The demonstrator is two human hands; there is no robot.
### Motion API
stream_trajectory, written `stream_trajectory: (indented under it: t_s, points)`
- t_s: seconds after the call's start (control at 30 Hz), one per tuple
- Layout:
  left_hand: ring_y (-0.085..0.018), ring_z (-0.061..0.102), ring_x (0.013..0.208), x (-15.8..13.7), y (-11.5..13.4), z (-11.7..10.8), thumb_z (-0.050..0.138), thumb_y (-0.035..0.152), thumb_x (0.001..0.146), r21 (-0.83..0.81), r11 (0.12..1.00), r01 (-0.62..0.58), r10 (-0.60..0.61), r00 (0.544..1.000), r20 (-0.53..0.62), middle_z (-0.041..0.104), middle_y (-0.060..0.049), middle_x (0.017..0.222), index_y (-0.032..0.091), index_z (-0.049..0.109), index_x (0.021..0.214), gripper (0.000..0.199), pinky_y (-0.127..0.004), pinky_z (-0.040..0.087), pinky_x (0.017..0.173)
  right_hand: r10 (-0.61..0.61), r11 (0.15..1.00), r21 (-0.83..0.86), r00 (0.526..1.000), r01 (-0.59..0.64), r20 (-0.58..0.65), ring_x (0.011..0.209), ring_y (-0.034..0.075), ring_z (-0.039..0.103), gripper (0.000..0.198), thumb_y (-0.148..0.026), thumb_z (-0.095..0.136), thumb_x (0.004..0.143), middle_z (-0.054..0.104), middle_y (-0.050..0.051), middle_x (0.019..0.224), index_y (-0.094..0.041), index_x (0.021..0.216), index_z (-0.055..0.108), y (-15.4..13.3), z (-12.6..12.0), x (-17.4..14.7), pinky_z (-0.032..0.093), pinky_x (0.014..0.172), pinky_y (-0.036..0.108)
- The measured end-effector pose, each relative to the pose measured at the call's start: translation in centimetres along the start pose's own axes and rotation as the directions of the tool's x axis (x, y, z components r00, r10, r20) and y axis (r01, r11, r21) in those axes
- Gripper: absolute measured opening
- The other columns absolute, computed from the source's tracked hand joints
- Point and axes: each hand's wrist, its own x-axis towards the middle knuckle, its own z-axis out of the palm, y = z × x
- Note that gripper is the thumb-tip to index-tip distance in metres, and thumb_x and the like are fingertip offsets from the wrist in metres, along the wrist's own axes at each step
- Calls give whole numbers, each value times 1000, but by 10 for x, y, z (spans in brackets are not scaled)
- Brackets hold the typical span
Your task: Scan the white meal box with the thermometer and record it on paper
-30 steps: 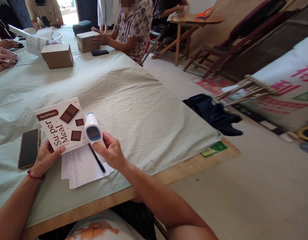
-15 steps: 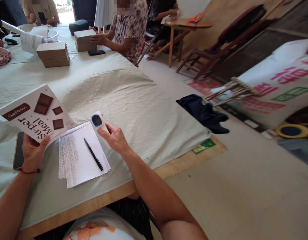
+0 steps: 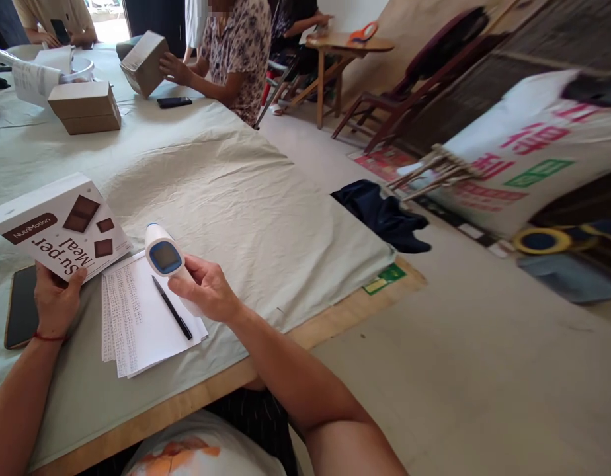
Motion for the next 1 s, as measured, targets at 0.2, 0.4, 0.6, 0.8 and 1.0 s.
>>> stream_trajectory:
  t_s: [0.2,0.4,0.6,0.8,1.0]
  points:
    - [-26,68,94,2,2,1,74,37,75,110,994,11,10,982,-187,70,-7,102,21,57,105,38,-46,55,89,-11,998,-67,1000,11,-11,58,12,44,43,-61,70,73,51,-2,64,-19,76,60,0,-3,0,35,54,28]
    - [-21,68,88,-2,5,-4,74,30,71,-5,1000,26,-26,961,-275,66,-4,97,20,57,98,34,-36,59,74,18,707,-694,985,-136,-174,86,22,61,34,-42,66,78,67,7,93,-19,102,67,15,-14,10,46,76,34]
    - [-11,53,57,-20,19,-8,70,38,77,82,996,-37,66,921,-385,54,4,76,21,51,82,26,-26,49,51,144,117,-958,959,-262,-245,98,28,64,28,-37,60,89,69,14,105,-16,105,66,29,-22,15,45,82,34]
    - [-18,65,83,-45,40,6,63,34,87,167,931,-325,306,943,133,68,-3,89,21,64,87,13,-35,56,80,-31,18,-981,981,-192,-193,106,34,59,40,-33,67,82,65,19,114,-13,116,63,28,-17,9,46,87,42]
    - [-30,60,118,-53,30,13,66,42,87,182,885,-428,312,837,449,67,-13,121,20,68,107,30,-49,48,104,-30,298,-949,995,100,96,74,22,63,18,-34,63,88,68,7,81,-19,99,63,39,11,-7,46,67,31]
